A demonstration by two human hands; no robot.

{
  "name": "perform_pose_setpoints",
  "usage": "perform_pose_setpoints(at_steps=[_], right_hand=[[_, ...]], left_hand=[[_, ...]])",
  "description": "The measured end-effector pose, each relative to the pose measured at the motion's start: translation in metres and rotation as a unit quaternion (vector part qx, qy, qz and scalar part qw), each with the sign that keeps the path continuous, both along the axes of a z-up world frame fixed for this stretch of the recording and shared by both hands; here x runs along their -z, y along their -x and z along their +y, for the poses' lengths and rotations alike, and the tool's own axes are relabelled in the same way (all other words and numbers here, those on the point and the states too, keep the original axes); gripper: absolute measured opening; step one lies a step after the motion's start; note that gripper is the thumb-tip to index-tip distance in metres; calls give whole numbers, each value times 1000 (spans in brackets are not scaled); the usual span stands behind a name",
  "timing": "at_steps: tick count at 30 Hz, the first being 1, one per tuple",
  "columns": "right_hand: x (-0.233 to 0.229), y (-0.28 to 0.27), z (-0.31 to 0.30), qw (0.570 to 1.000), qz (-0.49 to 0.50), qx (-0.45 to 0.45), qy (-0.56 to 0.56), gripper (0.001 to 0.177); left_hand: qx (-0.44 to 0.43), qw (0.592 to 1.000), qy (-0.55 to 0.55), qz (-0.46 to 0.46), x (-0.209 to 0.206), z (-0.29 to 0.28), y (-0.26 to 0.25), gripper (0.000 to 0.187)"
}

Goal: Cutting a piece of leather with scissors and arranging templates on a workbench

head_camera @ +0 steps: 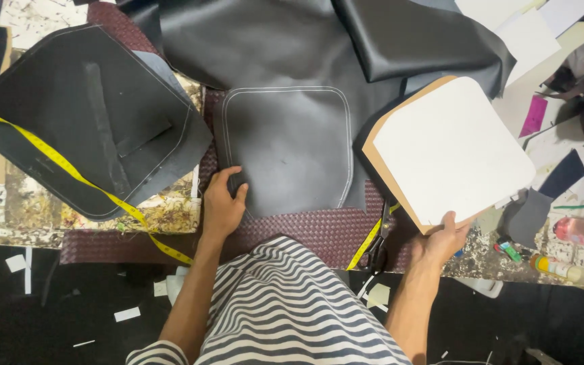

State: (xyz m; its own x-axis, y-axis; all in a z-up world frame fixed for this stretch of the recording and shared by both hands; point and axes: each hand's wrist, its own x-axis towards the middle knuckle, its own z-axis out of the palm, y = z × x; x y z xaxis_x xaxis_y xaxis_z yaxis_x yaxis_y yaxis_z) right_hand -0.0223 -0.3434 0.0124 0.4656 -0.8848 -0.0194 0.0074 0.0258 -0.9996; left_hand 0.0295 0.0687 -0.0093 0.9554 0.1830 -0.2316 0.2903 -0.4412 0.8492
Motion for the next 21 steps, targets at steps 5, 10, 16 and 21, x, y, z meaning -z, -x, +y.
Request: perform_pose_setpoints(at_steps=[5,10,16,21], right_hand=[[-15,-8,17,1000,2,17,-23,51],[-18,-15,18,1000,-10,21,-21,54],[-23,-15,17,999,-7,43,-9,55],[-16,-3,4,998,-7,63,-16,51]], left_hand=[[7,1000,0,3,7,4,-1,44],[27,999,18,12,-8,-1,-5,53],[50,999,10,4,-24,0,-10,62],[42,999,2,10,-21,7,-10,69]])
